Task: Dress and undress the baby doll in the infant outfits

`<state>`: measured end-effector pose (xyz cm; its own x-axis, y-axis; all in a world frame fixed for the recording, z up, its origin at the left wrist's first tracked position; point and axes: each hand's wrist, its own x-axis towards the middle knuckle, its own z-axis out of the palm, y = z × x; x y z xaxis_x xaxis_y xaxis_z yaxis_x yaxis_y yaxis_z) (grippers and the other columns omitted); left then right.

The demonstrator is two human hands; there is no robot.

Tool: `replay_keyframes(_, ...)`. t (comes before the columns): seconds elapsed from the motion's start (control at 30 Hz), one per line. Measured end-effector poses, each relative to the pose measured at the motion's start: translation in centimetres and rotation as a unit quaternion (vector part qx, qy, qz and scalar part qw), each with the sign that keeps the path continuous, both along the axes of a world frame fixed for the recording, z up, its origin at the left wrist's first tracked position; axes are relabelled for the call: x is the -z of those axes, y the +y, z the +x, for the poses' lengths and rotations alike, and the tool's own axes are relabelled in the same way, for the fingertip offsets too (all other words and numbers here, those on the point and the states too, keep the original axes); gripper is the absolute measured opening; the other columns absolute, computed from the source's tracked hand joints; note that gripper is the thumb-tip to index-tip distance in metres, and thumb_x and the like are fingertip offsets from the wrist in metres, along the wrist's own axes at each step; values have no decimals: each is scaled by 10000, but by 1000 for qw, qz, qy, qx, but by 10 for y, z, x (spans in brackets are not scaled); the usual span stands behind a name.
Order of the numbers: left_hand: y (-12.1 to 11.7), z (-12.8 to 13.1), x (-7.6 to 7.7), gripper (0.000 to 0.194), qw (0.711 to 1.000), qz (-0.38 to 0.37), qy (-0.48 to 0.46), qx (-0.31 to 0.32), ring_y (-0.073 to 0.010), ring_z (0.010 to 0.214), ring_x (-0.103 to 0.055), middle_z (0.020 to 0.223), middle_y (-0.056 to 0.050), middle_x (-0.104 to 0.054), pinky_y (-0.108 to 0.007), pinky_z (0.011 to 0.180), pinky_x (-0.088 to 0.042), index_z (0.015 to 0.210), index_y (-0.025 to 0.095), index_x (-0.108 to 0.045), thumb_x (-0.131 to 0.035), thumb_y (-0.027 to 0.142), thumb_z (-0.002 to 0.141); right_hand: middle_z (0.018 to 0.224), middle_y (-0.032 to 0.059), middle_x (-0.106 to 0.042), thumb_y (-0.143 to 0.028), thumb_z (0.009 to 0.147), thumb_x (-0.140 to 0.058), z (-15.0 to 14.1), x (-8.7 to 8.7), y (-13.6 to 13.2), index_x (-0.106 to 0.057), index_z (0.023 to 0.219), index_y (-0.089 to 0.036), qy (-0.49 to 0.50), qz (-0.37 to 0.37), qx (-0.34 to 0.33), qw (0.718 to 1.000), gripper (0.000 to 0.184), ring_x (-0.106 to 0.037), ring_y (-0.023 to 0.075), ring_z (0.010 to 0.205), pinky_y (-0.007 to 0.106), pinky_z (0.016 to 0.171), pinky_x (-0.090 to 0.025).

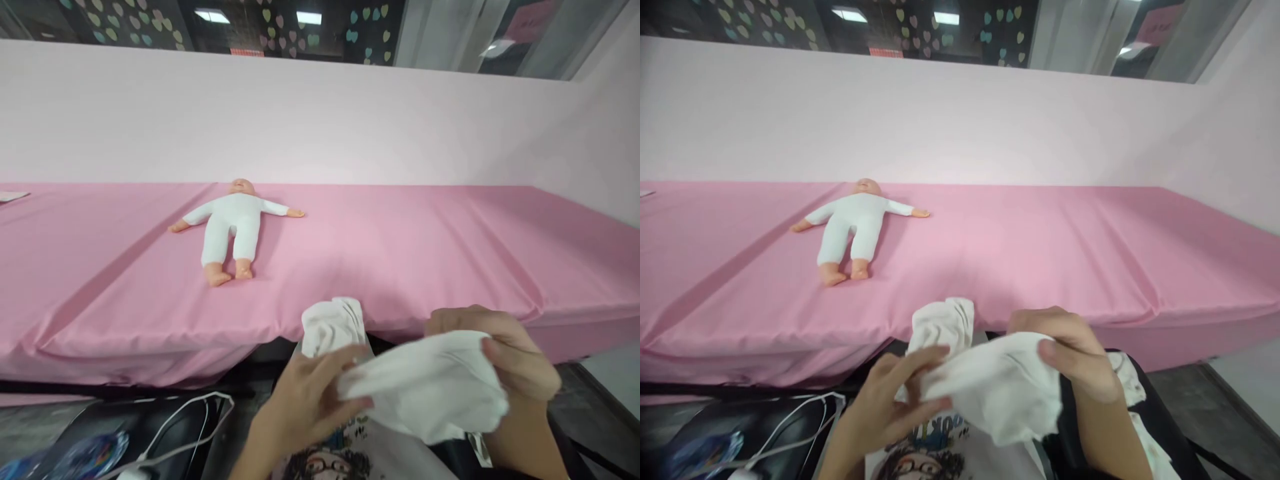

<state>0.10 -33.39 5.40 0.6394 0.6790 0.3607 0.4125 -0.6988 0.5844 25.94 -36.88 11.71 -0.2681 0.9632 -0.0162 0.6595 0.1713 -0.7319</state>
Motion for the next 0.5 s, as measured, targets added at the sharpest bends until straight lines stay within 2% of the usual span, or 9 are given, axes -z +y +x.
replay_keyframes(0.07,-39,-7,17,356,999,-19,-45,-13,-135,507,-532,777,8,-683,-287,543,-461,1040,343,-556,-592,540,746,495,73,-300,-718,689,54,-3,20,-21,-212,431,-247,126,19,64,990,599,-365,215,491,399,520,-362)
replay_keyframes(0.13,-60,-12,29,266,998,-18,-47,-24,-104,447,-477,665,16,-646,-258,483,-413,871,266,-578,-592,509,763,476,30,-198,-689,724,-87,-13,39,-35,-138,440,-228,280,54,117,951,544,-255,192,444,374,447,-313)
replay_keyframes(0.17,-64,-13,33,241,999,-11,-41,-30,-92,433,-452,612,20,-610,-244,462,-383,797,230,-566,-587,469,783,481,15,-174,-653,734,-206,-19,47,-39,-133,453,-214,362,75,127,920,527,-226,182,442,348,420,-287)
replay_keyframes(0.23,-64,-14,39,251,998,8,-45,-40,-78,447,-431,554,22,-536,-221,451,-344,682,184,-526,-576,392,812,505,6,-193,-530,699,-429,-29,59,-46,-153,473,-188,520,113,121,838,494,-251,168,461,308,408,-273)
replay_keyframes(0.3,-57,-12,40,293,997,8,-62,-38,-88,534,-477,603,-1,-532,-212,499,-373,606,162,-499,-585,355,809,549,13,-274,-424,645,-542,-32,68,-50,-186,480,-172,628,124,111,760,467,-373,168,546,306,463,-343)
replay_keyframes(0.33,-52,-11,39,302,998,-7,-62,-25,-97,588,-505,658,-16,-551,-216,535,-400,589,155,-504,-602,354,794,568,15,-311,-394,635,-565,-32,71,-53,-203,482,-169,657,125,113,735,452,-426,172,605,318,516,-385)
replay_keyframes(0.4,-44,-13,32,273,998,-56,-37,2,-126,720,-559,831,-45,-593,-242,637,-457,601,155,-549,-633,357,766,526,5,-322,-384,661,-563,-27,76,-58,-241,487,-174,687,141,101,706,422,-452,166,595,339,567,-417)
replay_keyframes(0.47,-45,-20,19,203,996,-84,-19,11,-185,901,-577,1046,-59,-589,-302,757,-486,754,194,-635,-658,394,731,440,-23,-233,-396,728,-522,-22,78,-65,-273,502,-188,691,146,85,703,395,-365,135,459,324,497,-387)
replay_keyframes(0.5,-49,-26,12,249,997,-79,-27,-2,-223,999,-556,1145,-57,-563,-343,818,-482,884,230,-652,-653,422,726,419,-34,-179,-398,756,-502,-21,78,-68,-285,509,-193,688,146,78,706,388,-294,123,408,309,446,-350)
